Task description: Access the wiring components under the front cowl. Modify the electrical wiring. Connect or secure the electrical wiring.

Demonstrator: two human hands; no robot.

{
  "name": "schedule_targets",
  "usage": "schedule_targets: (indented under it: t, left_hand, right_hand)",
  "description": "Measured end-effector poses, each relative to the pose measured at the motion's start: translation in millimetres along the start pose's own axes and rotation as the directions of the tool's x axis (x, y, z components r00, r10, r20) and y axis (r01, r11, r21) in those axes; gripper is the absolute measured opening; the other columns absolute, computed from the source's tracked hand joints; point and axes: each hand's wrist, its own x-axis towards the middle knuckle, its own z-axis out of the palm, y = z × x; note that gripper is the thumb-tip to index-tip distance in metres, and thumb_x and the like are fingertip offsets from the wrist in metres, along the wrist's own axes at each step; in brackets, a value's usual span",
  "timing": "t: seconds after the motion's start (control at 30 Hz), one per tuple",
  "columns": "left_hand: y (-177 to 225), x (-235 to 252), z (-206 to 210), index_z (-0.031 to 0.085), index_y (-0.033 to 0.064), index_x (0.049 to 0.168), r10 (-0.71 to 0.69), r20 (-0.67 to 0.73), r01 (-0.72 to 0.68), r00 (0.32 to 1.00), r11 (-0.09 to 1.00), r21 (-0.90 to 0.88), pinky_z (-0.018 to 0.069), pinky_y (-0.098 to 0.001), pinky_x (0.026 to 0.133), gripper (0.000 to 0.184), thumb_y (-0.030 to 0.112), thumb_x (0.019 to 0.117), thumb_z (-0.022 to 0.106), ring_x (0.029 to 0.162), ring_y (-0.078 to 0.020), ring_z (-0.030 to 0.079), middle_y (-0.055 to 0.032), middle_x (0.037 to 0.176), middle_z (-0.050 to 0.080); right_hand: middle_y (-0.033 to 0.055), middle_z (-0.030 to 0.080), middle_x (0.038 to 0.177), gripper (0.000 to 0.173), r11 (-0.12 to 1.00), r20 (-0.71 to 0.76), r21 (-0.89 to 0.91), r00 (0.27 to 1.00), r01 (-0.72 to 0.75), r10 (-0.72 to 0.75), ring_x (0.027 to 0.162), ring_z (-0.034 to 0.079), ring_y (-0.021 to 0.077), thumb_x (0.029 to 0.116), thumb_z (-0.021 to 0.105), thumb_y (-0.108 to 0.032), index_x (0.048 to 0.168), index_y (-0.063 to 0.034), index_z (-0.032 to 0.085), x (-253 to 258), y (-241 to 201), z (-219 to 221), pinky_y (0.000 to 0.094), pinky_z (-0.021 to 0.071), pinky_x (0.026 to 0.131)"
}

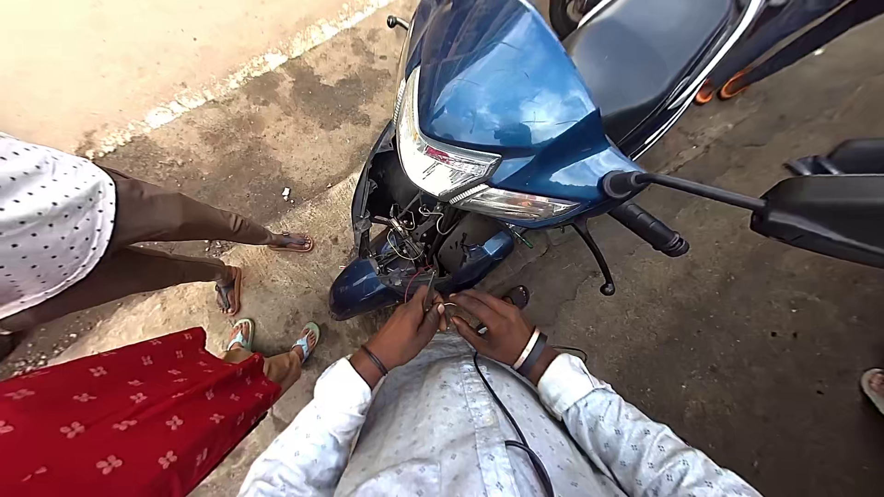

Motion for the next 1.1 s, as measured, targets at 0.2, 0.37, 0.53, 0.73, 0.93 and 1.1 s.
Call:
schedule_targets:
  t: [0.2,0.37,0.53,0.73,0.93,1.1]
  left_hand:
    - [-7.8,1.0,-13.5,0.053,0.0088,0.118,-0.024,0.065,0.028,0.998,0.998,-0.053,0.0547,-0.0284,0.067,0.019,0.024,0.1109,0.045,0.069,-0.0094,0.063,0.0007,0.085,0.068]
    - [-8.4,1.7,-17.6,0.055,0.0027,0.117,0.034,0.002,-0.034,0.999,0.995,0.090,0.0565,-0.0340,0.075,0.022,0.022,0.1105,0.047,0.074,-0.0145,0.064,-0.0046,0.085,0.065]
    - [-11.6,1.2,-14.9,0.058,0.0017,0.116,0.070,-0.060,-0.054,0.996,0.972,0.229,0.0567,-0.0439,0.084,0.022,0.020,0.1091,0.049,0.085,-0.0246,0.066,-0.0112,0.091,0.064]
    - [-6.8,7.0,-15.5,0.054,0.0063,0.117,-0.074,-0.060,0.075,0.995,0.997,0.017,0.0539,-0.0334,0.063,0.021,0.024,0.1106,0.047,0.065,-0.0139,0.059,-0.0031,0.082,0.063]
    - [12.3,16.2,-16.5,0.054,0.0083,0.119,-0.182,-0.059,0.178,0.981,0.982,-0.065,0.0536,-0.0287,0.065,0.019,0.024,0.1105,0.047,0.066,-0.0095,0.060,0.0004,0.083,0.066]
    - [21.1,25.1,-12.1,0.053,0.0082,0.119,-0.213,-0.108,0.206,0.971,0.976,-0.077,0.0531,-0.0276,0.062,0.019,0.024,0.1100,0.047,0.064,-0.0094,0.060,0.0004,0.083,0.067]
  right_hand:
    - [0.0099,0.076,0.099,0.020,0.983,-0.042,-0.059,0.983,0.174,-0.176,0.091,0.075,0.0187,0.0989,0.062,-0.017,0.104,-0.0037,0.077,18.5,7.4,9.9,0.0317,0.0625,0.082]
    - [-0.0010,0.061,0.064,0.028,0.556,0.255,0.553,0.761,-0.621,0.597,0.051,0.051,0.0061,0.1027,0.048,-0.011,0.085,-0.0057,0.069,39.7,-32.3,19.1,0.0241,0.0447,0.050]
    - [-0.0076,0.035,0.050,0.037,-0.536,0.861,0.487,0.275,-0.689,0.429,0.034,0.028,-0.0005,0.1074,0.032,-0.026,0.075,-0.0159,0.046,62.1,-34.3,15.4,0.0138,0.0250,0.032]
    - [0.0011,0.049,0.051,0.056,0.186,0.595,0.469,0.464,-0.864,0.656,0.038,0.044,0.0081,0.1132,0.034,-0.040,0.072,-0.0061,0.052,58.0,-21.5,-13.9,0.0226,0.0401,0.039]
    - [0.0127,0.073,0.116,0.032,0.985,0.100,0.002,0.980,0.172,-0.171,0.101,0.073,0.0243,0.0941,0.069,-0.027,0.118,-0.0066,0.074,50.3,34.1,-9.2,0.0396,0.0629,0.084]
    - [0.0088,0.075,0.099,0.020,0.952,0.040,0.144,0.959,0.271,-0.279,0.090,0.074,0.0193,0.0970,0.063,-0.020,0.101,-0.0066,0.077,62.6,57.3,-6.0,0.0341,0.0630,0.079]
